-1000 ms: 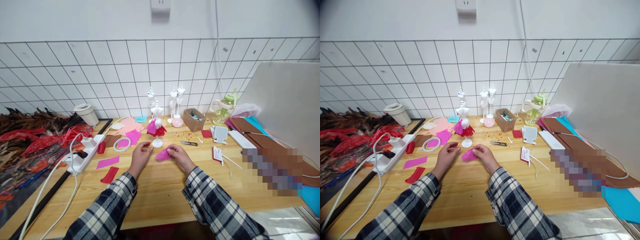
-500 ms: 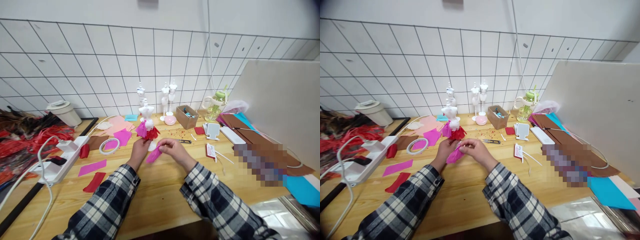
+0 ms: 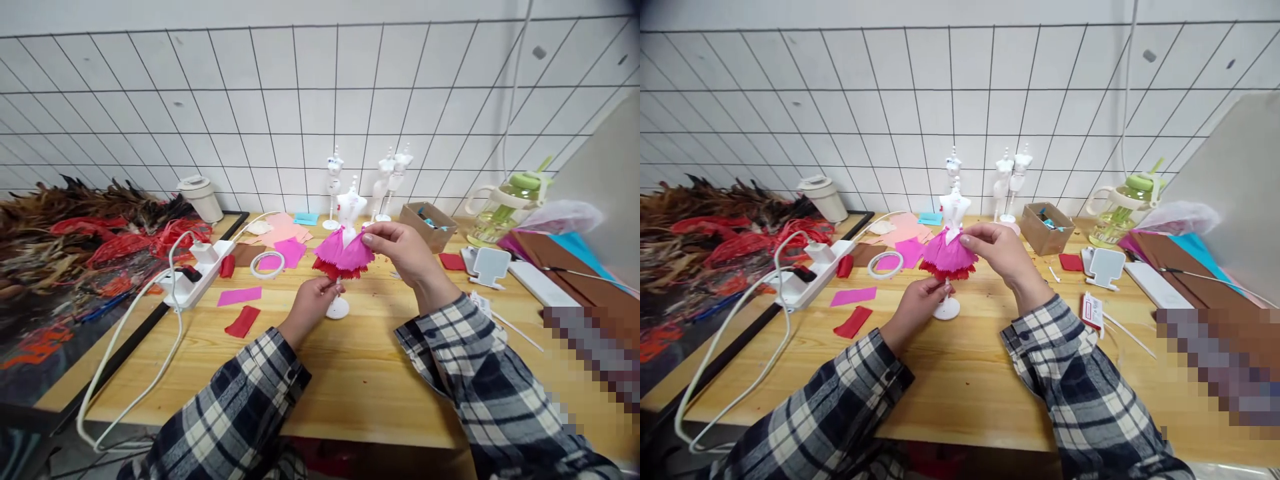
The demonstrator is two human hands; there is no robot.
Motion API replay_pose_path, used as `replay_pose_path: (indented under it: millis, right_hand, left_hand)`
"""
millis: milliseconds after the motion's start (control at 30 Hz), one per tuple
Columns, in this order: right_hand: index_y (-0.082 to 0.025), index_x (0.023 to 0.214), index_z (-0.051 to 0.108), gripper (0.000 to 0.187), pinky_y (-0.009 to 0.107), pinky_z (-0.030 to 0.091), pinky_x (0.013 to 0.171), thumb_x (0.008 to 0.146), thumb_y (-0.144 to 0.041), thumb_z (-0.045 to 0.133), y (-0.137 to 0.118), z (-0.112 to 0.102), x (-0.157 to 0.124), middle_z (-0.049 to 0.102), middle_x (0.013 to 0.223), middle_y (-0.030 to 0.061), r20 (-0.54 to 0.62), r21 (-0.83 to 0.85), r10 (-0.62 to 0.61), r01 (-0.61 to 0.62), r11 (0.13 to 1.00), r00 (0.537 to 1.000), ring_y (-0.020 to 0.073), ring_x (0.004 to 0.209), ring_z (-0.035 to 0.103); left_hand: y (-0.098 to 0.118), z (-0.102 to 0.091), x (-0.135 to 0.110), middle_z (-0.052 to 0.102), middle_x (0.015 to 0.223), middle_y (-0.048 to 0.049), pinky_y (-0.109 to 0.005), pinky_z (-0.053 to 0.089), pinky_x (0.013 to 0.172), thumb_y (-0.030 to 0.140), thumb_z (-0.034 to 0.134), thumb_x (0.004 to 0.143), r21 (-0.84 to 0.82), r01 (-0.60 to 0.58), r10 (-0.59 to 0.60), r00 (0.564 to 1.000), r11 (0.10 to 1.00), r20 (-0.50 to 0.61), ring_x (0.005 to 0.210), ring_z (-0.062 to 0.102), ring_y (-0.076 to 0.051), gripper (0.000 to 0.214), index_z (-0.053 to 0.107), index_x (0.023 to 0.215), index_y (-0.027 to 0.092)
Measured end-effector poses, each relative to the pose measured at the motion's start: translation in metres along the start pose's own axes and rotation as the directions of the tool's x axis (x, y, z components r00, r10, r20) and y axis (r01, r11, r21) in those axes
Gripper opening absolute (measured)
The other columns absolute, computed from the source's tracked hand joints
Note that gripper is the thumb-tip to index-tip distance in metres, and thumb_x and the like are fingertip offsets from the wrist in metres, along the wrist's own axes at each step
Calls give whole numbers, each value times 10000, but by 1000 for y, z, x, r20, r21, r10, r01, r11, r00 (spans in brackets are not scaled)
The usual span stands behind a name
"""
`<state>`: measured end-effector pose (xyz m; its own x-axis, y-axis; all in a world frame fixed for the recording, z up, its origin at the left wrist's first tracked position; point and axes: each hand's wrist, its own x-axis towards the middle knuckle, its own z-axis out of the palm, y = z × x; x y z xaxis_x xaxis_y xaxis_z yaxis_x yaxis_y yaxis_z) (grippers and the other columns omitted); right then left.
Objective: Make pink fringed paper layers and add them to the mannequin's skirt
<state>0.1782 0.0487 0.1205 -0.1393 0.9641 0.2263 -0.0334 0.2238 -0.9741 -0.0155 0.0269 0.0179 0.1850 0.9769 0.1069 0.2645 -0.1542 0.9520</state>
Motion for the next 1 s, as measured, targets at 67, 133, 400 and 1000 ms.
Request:
replay_pose_path:
  millis: [67,133,400,1000]
  right_hand:
    - [-166,795,726,298,269,455,657,638,-397,831,1,-2,1,683,738,12,-16,1,5,-5,1000,1000,121,663,569]
    - [-165,796,717,305,268,454,638,639,-403,825,2,-2,2,682,737,11,-27,-10,4,-4,1000,1000,121,650,565]
    - [-167,806,691,295,259,468,597,649,-385,815,5,2,2,685,731,15,-69,-44,-19,16,999,997,123,629,584]
    - [-173,783,748,198,303,492,606,689,-347,764,0,6,-3,726,753,49,-184,-318,-147,83,944,972,157,635,608]
  left_hand:
    - [2,1,0,664,692,-29,-229,393,576,356,608,792,-9,-4,4,1000,1000,13,624,560,-135,255,703,756,122]
    - [3,2,0,676,705,-34,-230,401,585,363,622,790,-12,-9,9,1000,1000,28,644,573,-141,257,709,766,123]
    - [13,1,-5,699,712,-36,-231,411,594,336,627,793,-4,-18,19,999,1000,51,644,587,-144,225,718,751,135]
    - [16,-2,-7,688,704,-35,-237,417,603,380,619,794,82,-36,32,998,996,56,649,580,-151,255,707,741,146]
